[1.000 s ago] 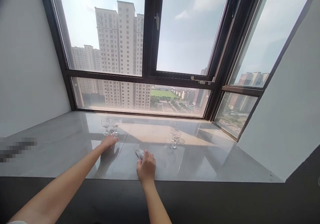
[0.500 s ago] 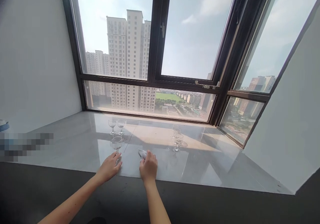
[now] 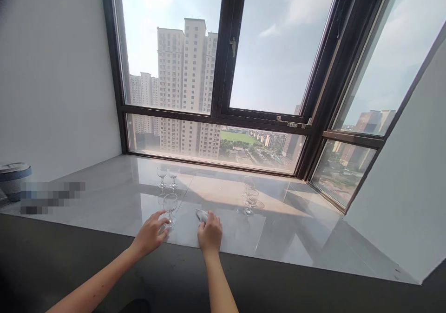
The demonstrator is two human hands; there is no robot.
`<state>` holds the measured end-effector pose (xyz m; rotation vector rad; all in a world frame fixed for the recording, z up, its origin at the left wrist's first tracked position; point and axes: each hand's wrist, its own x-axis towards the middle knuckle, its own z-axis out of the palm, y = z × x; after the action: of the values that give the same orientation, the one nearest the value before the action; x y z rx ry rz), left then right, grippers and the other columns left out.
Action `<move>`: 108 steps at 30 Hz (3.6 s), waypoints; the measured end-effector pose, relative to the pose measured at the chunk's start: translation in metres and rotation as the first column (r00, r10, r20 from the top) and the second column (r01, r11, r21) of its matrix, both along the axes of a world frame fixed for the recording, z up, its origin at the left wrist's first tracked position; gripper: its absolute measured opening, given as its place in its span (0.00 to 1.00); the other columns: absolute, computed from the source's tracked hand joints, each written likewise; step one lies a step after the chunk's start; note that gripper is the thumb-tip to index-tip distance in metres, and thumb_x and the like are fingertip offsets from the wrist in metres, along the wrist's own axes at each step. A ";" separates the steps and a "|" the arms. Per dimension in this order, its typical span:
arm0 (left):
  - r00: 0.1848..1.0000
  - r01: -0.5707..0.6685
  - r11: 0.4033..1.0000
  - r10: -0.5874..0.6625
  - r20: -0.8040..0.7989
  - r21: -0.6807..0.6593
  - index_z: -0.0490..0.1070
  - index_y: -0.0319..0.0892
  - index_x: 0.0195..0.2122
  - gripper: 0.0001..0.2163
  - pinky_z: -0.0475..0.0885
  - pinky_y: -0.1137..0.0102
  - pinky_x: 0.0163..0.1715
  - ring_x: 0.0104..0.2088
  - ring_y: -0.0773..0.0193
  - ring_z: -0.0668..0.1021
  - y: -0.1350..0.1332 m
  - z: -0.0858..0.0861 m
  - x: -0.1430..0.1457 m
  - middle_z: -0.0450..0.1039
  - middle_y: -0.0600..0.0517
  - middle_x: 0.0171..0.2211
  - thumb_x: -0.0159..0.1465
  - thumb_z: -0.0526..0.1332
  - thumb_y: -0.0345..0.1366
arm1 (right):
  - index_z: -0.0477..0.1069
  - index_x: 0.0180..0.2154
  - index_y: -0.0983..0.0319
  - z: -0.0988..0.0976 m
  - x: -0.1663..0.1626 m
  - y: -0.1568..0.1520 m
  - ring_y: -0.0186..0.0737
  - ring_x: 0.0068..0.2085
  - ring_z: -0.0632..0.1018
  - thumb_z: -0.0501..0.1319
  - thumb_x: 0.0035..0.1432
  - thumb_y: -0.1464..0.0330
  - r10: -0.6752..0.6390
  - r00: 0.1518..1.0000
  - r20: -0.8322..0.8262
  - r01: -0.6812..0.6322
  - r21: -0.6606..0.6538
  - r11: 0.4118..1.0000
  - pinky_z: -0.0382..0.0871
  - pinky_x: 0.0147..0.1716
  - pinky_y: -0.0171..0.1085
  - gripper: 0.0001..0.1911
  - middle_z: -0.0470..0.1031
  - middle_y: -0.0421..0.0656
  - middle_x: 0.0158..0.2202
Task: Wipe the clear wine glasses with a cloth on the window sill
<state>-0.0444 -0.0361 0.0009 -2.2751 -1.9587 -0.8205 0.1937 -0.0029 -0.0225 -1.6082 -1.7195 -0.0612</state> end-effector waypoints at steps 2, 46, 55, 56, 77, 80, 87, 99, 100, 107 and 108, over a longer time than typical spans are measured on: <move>0.996 -0.092 0.995 0.092 0.004 0.025 0.73 0.46 0.35 0.09 0.67 0.64 0.49 0.49 0.56 0.72 0.002 0.005 -0.005 0.70 0.47 0.48 0.62 0.55 0.42 | 0.63 0.52 0.61 0.000 0.000 0.000 0.46 0.47 0.72 0.52 0.59 0.71 0.001 1.000 -0.003 -0.001 -0.011 1.000 0.66 0.42 0.39 0.19 0.73 0.48 0.43; 0.952 -0.307 0.951 0.306 0.020 0.034 0.72 0.41 0.29 0.11 0.63 0.66 0.39 0.34 0.59 0.74 0.024 -0.014 0.025 0.73 0.47 0.29 0.62 0.52 0.36 | 0.57 0.57 0.62 0.143 -0.041 0.021 0.43 0.47 0.72 0.49 0.50 0.81 0.305 0.942 0.138 -0.334 0.339 0.879 0.58 0.55 0.49 0.31 0.73 0.47 0.45; 0.951 -0.308 0.950 0.306 0.044 0.045 0.74 0.41 0.34 0.10 0.64 0.66 0.41 0.38 0.58 0.75 0.028 -0.020 0.026 0.74 0.47 0.31 0.61 0.53 0.35 | 0.50 0.63 0.61 0.134 -0.099 0.017 0.45 0.56 0.64 0.50 0.39 0.84 0.554 0.775 0.304 -0.606 0.104 0.789 0.68 0.47 0.40 0.46 0.57 0.51 0.59; 0.951 -0.308 0.950 0.306 0.046 0.049 0.74 0.41 0.34 0.10 0.64 0.66 0.41 0.37 0.58 0.75 0.028 -0.020 0.026 0.74 0.47 0.31 0.61 0.53 0.35 | 0.51 0.62 0.61 0.132 -0.098 0.017 0.46 0.56 0.63 0.50 0.39 0.84 0.532 0.794 0.295 -0.584 0.124 0.802 0.67 0.47 0.41 0.45 0.58 0.51 0.57; 0.960 -0.259 0.965 0.262 0.103 -0.045 0.72 0.40 0.42 0.11 0.62 0.66 0.41 0.40 0.58 0.75 0.023 -0.009 0.024 0.74 0.46 0.35 0.61 0.53 0.31 | 0.49 0.65 0.69 0.122 -0.119 0.002 0.42 0.35 0.76 0.49 0.64 0.60 0.538 0.769 0.346 -0.588 0.050 0.807 0.58 0.56 0.43 0.32 0.77 0.42 0.28; 0.954 -0.274 0.960 0.279 0.108 -0.053 0.72 0.41 0.41 0.11 0.62 0.66 0.40 0.39 0.58 0.75 0.022 -0.008 0.025 0.74 0.46 0.34 0.61 0.53 0.31 | 0.45 0.67 0.70 0.124 -0.120 0.001 0.40 0.34 0.77 0.48 0.65 0.62 0.536 0.772 0.341 -0.572 0.005 0.821 0.54 0.59 0.43 0.33 0.76 0.39 0.25; 0.952 -0.294 0.954 0.297 0.071 -0.055 0.72 0.40 0.34 0.09 0.62 0.66 0.39 0.36 0.58 0.75 0.022 -0.007 0.026 0.73 0.46 0.31 0.61 0.52 0.30 | 0.45 0.67 0.71 0.133 -0.126 0.005 0.43 0.42 0.78 0.42 0.67 0.62 0.563 0.747 0.353 -0.540 -0.169 0.824 0.52 0.59 0.43 0.32 0.79 0.45 0.29; 0.949 -0.309 0.951 0.310 0.049 -0.034 0.72 0.40 0.33 0.09 0.62 0.66 0.39 0.36 0.59 0.75 0.020 -0.005 0.028 0.73 0.46 0.32 0.61 0.52 0.31 | 0.53 0.65 0.65 0.139 -0.137 0.018 0.52 0.43 0.77 0.40 0.66 0.52 0.596 0.729 0.336 -0.453 -0.415 0.789 0.67 0.38 0.43 0.34 0.78 0.55 0.42; 0.950 -0.307 0.951 0.309 0.047 -0.036 0.72 0.39 0.33 0.09 0.62 0.66 0.39 0.36 0.59 0.75 0.020 -0.005 0.028 0.74 0.46 0.32 0.61 0.52 0.31 | 0.52 0.65 0.65 0.138 -0.137 0.018 0.53 0.42 0.78 0.40 0.66 0.52 0.592 0.731 0.340 -0.452 -0.409 0.793 0.66 0.37 0.43 0.34 0.78 0.55 0.40; 0.951 -0.305 0.951 0.307 0.046 -0.047 0.72 0.40 0.32 0.09 0.62 0.65 0.39 0.37 0.58 0.75 0.020 -0.003 0.028 0.74 0.46 0.31 0.61 0.52 0.31 | 0.54 0.64 0.64 0.133 -0.136 0.018 0.52 0.41 0.78 0.39 0.68 0.53 0.572 0.735 0.364 -0.454 -0.362 0.814 0.67 0.36 0.43 0.32 0.78 0.54 0.38; 0.950 -0.306 0.951 0.308 0.049 -0.046 0.71 0.40 0.32 0.09 0.62 0.65 0.39 0.36 0.59 0.75 0.020 -0.003 0.028 0.74 0.47 0.31 0.61 0.52 0.31 | 0.55 0.64 0.64 0.132 -0.136 0.019 0.52 0.40 0.78 0.39 0.68 0.53 0.567 0.732 0.378 -0.453 -0.352 0.819 0.67 0.36 0.43 0.32 0.78 0.54 0.38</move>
<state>-0.0162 -0.0164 -0.0024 -1.9080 -2.2911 -0.8240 0.0574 0.0158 0.1093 -1.2701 -2.6007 0.0365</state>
